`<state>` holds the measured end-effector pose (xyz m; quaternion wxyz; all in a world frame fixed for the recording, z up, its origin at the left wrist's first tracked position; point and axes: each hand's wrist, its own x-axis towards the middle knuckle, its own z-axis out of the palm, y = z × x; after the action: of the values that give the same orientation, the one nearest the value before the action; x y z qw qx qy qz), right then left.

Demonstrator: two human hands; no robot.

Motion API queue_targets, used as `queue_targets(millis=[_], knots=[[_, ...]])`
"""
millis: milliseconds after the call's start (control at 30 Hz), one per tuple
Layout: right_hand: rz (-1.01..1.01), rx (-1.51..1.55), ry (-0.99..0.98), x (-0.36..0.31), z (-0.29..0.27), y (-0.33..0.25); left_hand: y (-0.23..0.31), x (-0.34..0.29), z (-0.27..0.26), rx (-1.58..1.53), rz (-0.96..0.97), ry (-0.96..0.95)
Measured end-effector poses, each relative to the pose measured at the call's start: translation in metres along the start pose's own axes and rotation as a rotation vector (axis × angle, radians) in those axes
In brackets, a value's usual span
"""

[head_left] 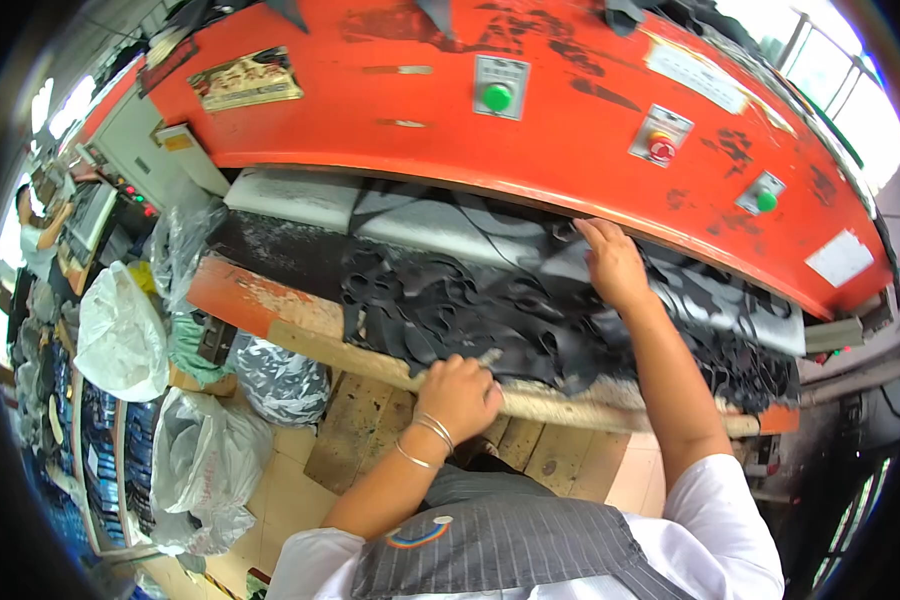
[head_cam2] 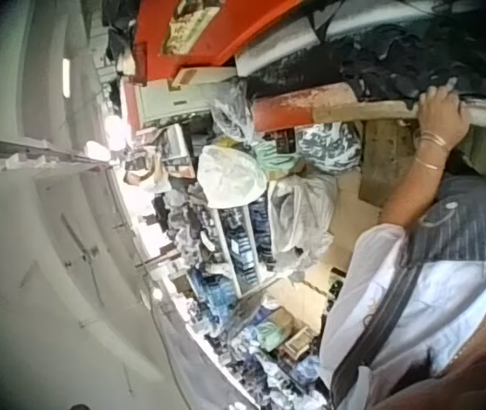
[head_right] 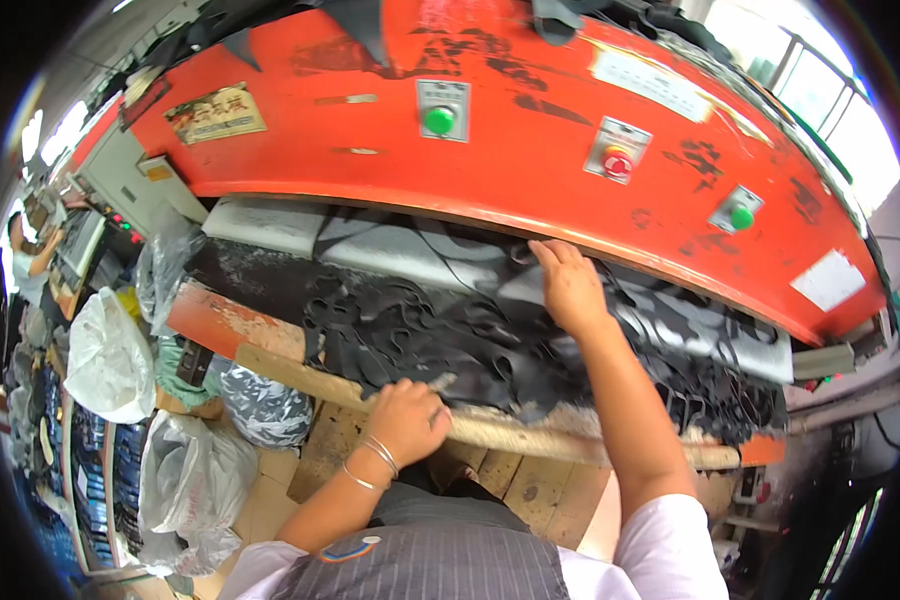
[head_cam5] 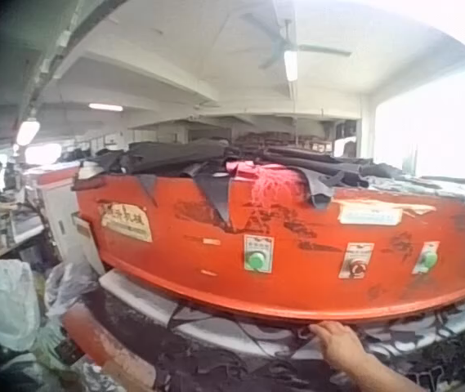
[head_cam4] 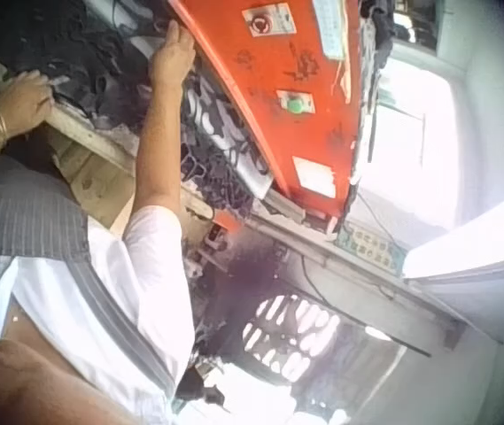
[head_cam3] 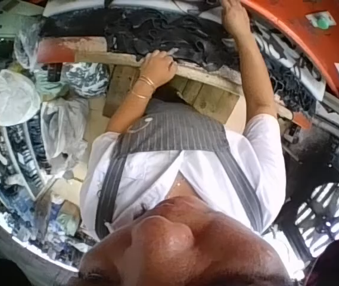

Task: Using an industrial clicker press to cut pattern pieces from a sheet of leather for shoe manufacturing.

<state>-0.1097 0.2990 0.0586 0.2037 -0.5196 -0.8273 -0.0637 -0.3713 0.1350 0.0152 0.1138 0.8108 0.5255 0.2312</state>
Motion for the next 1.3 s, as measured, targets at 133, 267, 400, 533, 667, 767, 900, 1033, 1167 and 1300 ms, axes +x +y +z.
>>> queue_targets(millis=[133,267,400,533,667,767,900,1033,1167,1300], knots=[[-0.077,-0.074,-0.144,0.043,0.015,0.02,-0.038,0.022,-0.029,-0.488,-0.011,-0.278],[-0.076,0.16,-0.395,0.063,0.025,0.05,-0.139,0.12,-0.065,-0.298,-0.094,0.201],[0.084,0.258,-0.137,0.051,0.044,0.041,-0.268,0.193,-0.074,-0.123,-0.09,0.277],[1.105,0.589,0.398,0.064,0.049,0.036,-0.31,0.222,-0.047,-0.023,-0.059,0.207],[0.813,0.667,-0.04,0.185,0.085,-0.063,-0.322,0.226,-0.046,-0.045,-0.107,0.215],[0.291,0.44,-0.091,0.26,0.142,-0.124,-0.328,0.236,-0.047,-0.167,-0.102,0.207],[0.332,0.459,-0.169,0.305,0.189,-0.153,-0.328,0.238,-0.043,-0.223,-0.139,0.201],[0.283,0.353,-0.118,0.293,0.209,-0.159,-0.333,0.248,-0.039,-0.166,-0.212,0.186],[0.161,0.553,-0.097,0.267,0.199,-0.152,-0.347,0.268,-0.036,-0.132,-0.133,0.107],[0.097,0.549,-0.03,0.266,0.209,-0.148,-0.362,0.294,-0.041,-0.115,-0.088,0.109]])
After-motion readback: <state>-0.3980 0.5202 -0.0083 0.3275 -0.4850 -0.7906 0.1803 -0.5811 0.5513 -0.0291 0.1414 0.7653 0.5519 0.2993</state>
